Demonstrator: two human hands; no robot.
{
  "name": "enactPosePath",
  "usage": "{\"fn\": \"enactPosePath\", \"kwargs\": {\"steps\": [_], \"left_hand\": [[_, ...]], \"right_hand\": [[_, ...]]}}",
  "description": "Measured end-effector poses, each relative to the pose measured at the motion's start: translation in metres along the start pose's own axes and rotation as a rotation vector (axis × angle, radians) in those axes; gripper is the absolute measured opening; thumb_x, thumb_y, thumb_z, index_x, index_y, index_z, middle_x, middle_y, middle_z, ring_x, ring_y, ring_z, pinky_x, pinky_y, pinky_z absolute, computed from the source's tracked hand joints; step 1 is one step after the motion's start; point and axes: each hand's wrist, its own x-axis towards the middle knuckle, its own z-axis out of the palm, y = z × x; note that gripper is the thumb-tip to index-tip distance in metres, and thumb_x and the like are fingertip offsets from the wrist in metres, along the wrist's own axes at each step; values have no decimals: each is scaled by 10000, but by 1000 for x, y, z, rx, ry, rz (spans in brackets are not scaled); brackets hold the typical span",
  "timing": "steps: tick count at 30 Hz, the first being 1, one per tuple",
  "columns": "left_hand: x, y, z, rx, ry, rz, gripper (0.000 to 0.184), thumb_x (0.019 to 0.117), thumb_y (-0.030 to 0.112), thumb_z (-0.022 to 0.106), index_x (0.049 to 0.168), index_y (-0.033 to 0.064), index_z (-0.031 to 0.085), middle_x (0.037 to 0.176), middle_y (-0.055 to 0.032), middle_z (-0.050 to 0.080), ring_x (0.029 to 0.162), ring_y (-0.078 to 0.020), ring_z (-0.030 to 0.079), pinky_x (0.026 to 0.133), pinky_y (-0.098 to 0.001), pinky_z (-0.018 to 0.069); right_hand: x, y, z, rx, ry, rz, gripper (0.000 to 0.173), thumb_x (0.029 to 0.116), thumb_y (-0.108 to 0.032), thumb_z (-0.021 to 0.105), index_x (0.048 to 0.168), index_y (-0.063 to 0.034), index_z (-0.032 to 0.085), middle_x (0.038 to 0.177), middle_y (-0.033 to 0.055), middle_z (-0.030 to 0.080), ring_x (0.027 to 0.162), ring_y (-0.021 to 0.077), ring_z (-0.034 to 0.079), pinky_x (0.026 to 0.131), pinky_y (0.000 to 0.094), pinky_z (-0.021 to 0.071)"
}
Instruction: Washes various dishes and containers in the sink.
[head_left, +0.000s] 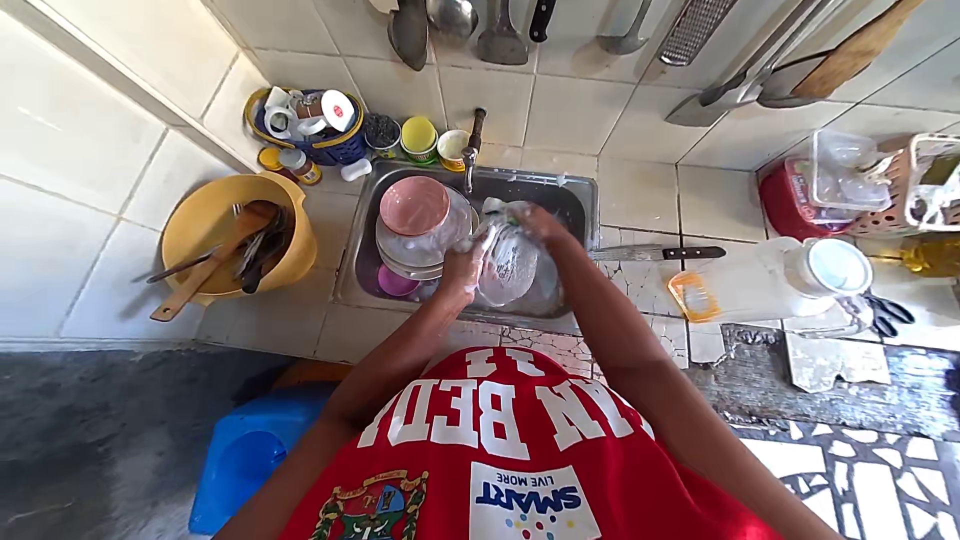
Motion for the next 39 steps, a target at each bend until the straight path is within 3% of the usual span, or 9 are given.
{"fn": "enactPosePath", "kwargs": {"steps": [2,6,11,16,21,26,29,34,39], "left_hand": [[-1,7,-1,-72,21,-20,245,1035,298,615,1049,56,647,731,-7,610,570,-92,567,542,-269,533],[10,12,6,-308,157,-124,339,1055,380,557,1177,71,626,900,-59,621,750,-148,602,697,-343,553],[22,7,12,-497,226,-210,436,1100,438,402,1361,107,512,1091,-86,599,935,-186,593,828,-393,529],[18,-14,22,-121,289,-179,469,1086,403,471,1099,-30,651,994,-183,657,895,-266,637,818,-473,550],[1,-19,24,-76,241,21,241,1025,251,637,1031,11,620,810,-58,597,669,-116,566,639,-312,524],[-15,-20,9,555,-11,436,367,1015,270,606,1091,-77,696,952,-221,718,926,-325,712,896,-523,559],[-16,-26,-10,934,-215,799,418,993,361,628,881,-39,674,778,-200,683,739,-370,709,647,-559,553],[-2,-21,-65,1227,-854,946,290,1011,293,619,937,29,716,870,-150,717,823,-325,714,718,-537,564],[26,6,-106,1282,-1145,940,210,987,159,621,879,9,719,859,-168,719,834,-351,716,767,-569,558]], "right_hand": [[14,40,-8,458,-6,-18,336,1097,-268,398,1248,-69,623,1070,54,685,951,118,661,827,323,572],[6,85,22,892,225,-177,397,1081,-301,302,1248,-98,600,1075,42,696,979,129,672,855,368,584],[-25,85,67,243,599,-209,466,1094,-117,305,1487,109,413,1503,293,476,1411,307,473,1187,407,372],[-54,51,89,-495,482,-423,384,968,-175,618,1269,62,646,1311,297,622,1274,447,577,1096,586,450],[-16,49,60,116,357,-25,430,1101,-203,440,1426,72,495,1350,282,595,1250,334,592,1081,488,469],[-12,88,62,988,157,255,648,1076,-586,146,1389,-158,519,1212,76,662,1089,194,645,890,441,563],[-26,81,68,1145,100,242,690,1053,-641,107,1291,-168,549,1082,62,678,986,177,660,820,401,571],[-23,76,49,966,-6,175,745,1010,-716,245,1320,-130,586,1144,106,708,1041,247,688,874,501,591],[-3,68,67,560,-50,321,272,1050,-182,514,1297,-75,553,1015,69,670,844,158,669,736,357,595]]}}
